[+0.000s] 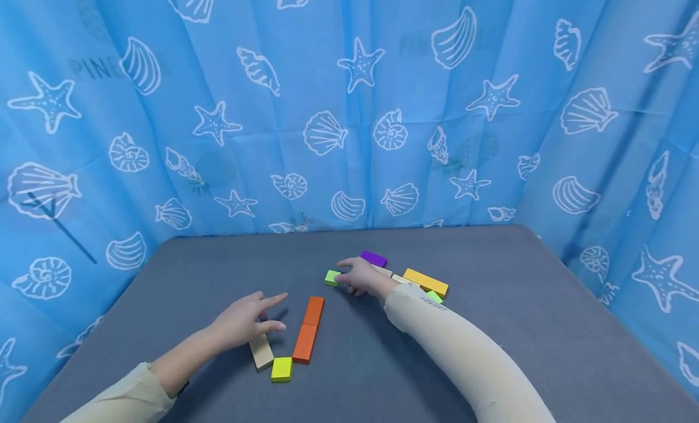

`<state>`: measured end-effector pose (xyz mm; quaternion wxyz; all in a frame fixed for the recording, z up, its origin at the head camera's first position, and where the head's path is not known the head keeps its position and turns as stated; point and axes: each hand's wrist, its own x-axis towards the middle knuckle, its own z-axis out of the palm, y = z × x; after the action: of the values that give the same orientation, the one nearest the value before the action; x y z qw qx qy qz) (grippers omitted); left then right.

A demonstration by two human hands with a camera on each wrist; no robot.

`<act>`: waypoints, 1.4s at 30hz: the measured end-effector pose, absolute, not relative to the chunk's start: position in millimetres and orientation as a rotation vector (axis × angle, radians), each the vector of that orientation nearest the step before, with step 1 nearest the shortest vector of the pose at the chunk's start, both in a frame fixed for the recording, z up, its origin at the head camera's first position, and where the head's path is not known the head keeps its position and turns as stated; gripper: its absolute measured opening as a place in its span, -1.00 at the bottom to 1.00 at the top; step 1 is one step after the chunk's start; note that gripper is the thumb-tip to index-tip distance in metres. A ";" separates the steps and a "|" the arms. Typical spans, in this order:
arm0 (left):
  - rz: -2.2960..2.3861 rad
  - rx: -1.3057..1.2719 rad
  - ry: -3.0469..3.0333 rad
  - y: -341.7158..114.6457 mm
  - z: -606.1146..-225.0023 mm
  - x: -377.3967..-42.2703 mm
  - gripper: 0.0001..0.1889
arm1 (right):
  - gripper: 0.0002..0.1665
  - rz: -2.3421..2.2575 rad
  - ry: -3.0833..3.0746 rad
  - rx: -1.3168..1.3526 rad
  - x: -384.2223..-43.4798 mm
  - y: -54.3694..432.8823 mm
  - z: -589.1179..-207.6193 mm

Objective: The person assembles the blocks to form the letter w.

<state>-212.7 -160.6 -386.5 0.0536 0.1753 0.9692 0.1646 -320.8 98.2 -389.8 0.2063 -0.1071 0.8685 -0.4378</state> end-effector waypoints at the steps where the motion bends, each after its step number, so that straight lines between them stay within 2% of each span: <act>1: 0.488 0.549 2.936 -157.0 -387.8 -213.8 -0.26 | -0.40 -1.162 2.433 -0.330 -322.2 97.8 -389.7; 6: 0.407 0.616 2.895 -142.3 -394.3 -220.1 -0.22 | -0.34 -0.975 2.476 -0.401 -330.7 92.9 -392.4; 15: 0.294 0.662 2.878 -130.1 -400.2 -226.6 -0.20 | -0.47 -0.941 2.584 -0.351 -331.8 85.1 -397.8; 21: 0.278 0.684 2.850 -126.7 -397.1 -224.8 -0.23 | -0.73 -1.127 2.580 -0.252 -326.3 84.9 -397.4; 24: 0.274 0.687 2.834 -127.0 -396.2 -225.0 -0.25 | -0.78 -1.213 2.550 -0.230 -324.3 86.1 -396.7; 31: 0.291 0.683 2.812 -125.9 -394.3 -226.7 -0.26 | -0.74 -1.324 2.388 -0.139 -319.5 92.7 -389.1; 42: 0.303 0.696 2.813 -121.1 -391.9 -228.5 -0.28 | -0.78 -1.196 2.328 -0.191 -314.8 89.7 -382.4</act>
<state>-228.5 -121.1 -391.9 0.1137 0.2373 0.9592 0.1033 -314.8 89.7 -382.4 0.2558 -0.0704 0.8577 -0.4405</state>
